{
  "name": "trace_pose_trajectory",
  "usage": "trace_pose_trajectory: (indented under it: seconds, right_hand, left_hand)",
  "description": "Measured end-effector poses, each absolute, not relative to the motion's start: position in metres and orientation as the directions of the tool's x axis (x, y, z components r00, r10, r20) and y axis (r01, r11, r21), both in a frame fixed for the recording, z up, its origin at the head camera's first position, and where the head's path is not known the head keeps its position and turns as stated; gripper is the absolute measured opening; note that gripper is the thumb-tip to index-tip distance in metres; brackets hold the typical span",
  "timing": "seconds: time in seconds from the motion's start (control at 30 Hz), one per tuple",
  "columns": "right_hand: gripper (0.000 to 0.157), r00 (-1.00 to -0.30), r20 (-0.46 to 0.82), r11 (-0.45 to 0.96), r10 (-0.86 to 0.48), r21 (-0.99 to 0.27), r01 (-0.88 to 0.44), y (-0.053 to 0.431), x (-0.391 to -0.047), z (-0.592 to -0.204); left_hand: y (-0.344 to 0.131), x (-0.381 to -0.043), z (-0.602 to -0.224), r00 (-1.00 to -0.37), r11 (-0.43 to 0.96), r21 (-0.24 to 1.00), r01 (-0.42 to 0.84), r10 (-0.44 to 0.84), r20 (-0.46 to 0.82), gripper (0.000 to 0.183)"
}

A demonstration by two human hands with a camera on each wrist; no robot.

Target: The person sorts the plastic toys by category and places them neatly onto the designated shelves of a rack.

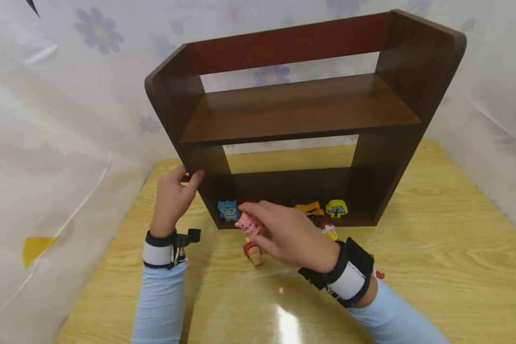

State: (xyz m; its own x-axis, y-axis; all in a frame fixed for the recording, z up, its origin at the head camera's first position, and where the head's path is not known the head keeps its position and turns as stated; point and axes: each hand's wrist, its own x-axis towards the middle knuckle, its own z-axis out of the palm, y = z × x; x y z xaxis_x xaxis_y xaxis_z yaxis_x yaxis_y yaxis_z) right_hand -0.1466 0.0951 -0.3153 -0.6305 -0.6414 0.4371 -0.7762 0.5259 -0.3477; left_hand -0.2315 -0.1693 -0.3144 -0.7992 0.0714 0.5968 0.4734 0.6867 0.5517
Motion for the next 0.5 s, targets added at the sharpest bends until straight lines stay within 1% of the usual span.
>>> trace_pose_trajectory:
  seconds: [0.13, 0.23, 0.4, 0.5]
  right_hand:
    - [0.060, -0.612, 0.524, 0.498, -0.593, -0.359, -0.789, 0.092, -0.151, -0.299]
    - [0.059, -0.607, 0.566, 0.485, -0.559, -0.370, -0.792, 0.092, -0.154, -0.287]
    - [0.056, -0.623, 0.598, 0.448, -0.504, -0.436, -0.781, 0.096, -0.163, -0.267]
    - [0.056, -0.625, 0.620, 0.447, -0.475, -0.442, -0.778, 0.099, -0.169, -0.254]
  left_hand:
    - [-0.170, -0.231, -0.316, -0.798, 0.681, 0.555, 0.477, 0.071, 0.599, 0.021]
    - [-0.170, -0.231, -0.317, -0.796, 0.677, 0.558, 0.480, 0.068, 0.601, 0.020]
    - [-0.169, -0.233, -0.318, -0.800, 0.679, 0.559, 0.476, 0.071, 0.596, 0.022]
    - [-0.169, -0.233, -0.319, -0.803, 0.681, 0.559, 0.473, 0.072, 0.592, 0.022]
